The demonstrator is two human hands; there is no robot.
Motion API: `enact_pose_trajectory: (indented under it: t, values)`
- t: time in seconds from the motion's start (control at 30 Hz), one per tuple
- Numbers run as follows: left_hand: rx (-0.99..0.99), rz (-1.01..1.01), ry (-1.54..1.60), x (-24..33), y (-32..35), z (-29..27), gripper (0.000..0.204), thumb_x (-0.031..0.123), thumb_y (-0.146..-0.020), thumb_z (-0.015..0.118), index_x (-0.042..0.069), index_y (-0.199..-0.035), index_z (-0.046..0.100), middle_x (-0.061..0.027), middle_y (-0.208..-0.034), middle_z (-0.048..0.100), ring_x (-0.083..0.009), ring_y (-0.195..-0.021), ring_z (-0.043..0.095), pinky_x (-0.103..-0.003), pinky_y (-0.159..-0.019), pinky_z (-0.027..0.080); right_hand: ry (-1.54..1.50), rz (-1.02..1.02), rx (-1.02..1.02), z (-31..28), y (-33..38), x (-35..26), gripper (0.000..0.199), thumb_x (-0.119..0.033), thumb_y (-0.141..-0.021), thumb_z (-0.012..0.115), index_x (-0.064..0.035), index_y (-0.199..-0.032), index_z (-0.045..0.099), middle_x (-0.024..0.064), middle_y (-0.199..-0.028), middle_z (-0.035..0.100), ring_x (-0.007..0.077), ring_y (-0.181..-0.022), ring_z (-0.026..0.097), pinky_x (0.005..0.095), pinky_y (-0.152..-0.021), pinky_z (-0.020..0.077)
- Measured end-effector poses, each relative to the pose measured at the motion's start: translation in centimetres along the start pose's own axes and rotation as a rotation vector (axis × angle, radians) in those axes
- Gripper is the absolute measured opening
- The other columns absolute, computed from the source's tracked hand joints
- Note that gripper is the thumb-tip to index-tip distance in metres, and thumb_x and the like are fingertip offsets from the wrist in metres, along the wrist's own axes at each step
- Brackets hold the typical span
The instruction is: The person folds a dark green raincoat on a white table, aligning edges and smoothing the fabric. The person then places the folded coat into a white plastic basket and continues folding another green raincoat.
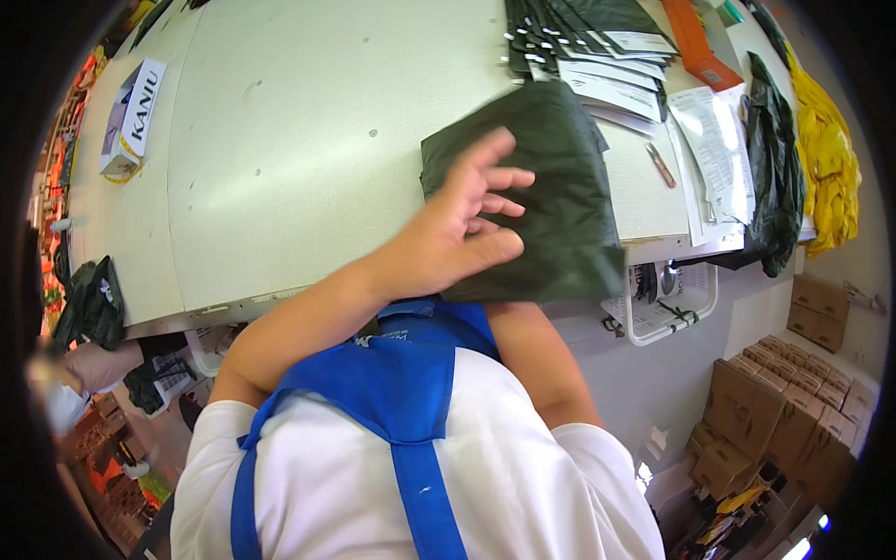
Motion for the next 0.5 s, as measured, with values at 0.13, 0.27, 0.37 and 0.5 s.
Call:
enact_pose_trajectory:
  t: [0.13, 0.27, 0.37, 0.5]
  values:
    - [0.339, 0.036, -0.827, -9.6, 2.7, -2.2, 0.076, 0.027, -0.087, 0.064, 0.015, -0.145, 0.017, -0.0161, -0.143, 0.026, -0.0302, -0.129, 0.031, -0.043, -0.103, 0.033, 0.037, -0.014, 0.045, -1.3, -0.1, -0.5, 0.052, -0.032, -0.098, 0.036, -0.0001, -0.138, 0.034, 0.0142, -0.146, 0.033, 0.0245, -0.132, 0.034, 0.0335, -0.11, 0.0243]
    - [0.528, -0.462, 0.174, -14.5, 5.0, -1.9, 0.085, 0.029, -0.089, 0.061, 0.017, -0.148, 0.0, -0.0157, -0.147, 0.018, -0.0289, -0.133, 0.026, -0.04, -0.106, 0.031, 0.183, -0.043, 0.088, -2.8, 0.6, -1.1, 0.05, -0.029, -0.096, 0.041, -0.0008, -0.137, 0.037, 0.0145, -0.145, 0.034, 0.0247, -0.131, 0.035, 0.0334, -0.109, 0.0253]
    - [0.515, -0.37, 0.332, -13.6, 3.7, -1.6, 0.088, 0.029, -0.09, 0.059, 0.019, -0.147, -0.008, -0.0171, -0.148, 0.016, -0.028, -0.134, 0.024, -0.04, -0.106, 0.03, 0.831, -0.026, 0.08, -5.3, 3.6, -3.2, 0.048, -0.027, -0.095, 0.045, -0.0013, -0.136, 0.039, 0.0147, -0.144, 0.035, 0.0248, -0.13, 0.036, 0.0333, -0.109, 0.026]
    - [0.608, -0.437, -0.182, -15.4, 3.8, -2.1, 0.09, 0.025, -0.086, 0.063, 0.012, -0.147, -0.001, -0.0231, -0.143, 0.015, -0.0339, -0.132, 0.023, -0.042, -0.109, 0.023, 1.276, 0.305, -0.405, -8.8, 9.5, -12.8, 0.026, -0.009, -0.085, 0.051, 0.0001, -0.105, 0.065, 0.0156, -0.104, 0.066, 0.0262, -0.098, 0.062, 0.0337, -0.09, 0.0469]
Point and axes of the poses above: each hand's wrist, its own y-axis away from the middle knuckle, its own z-axis out of the palm, x = y × z, the point moved 4 cm from there along -y, towards the middle knuckle
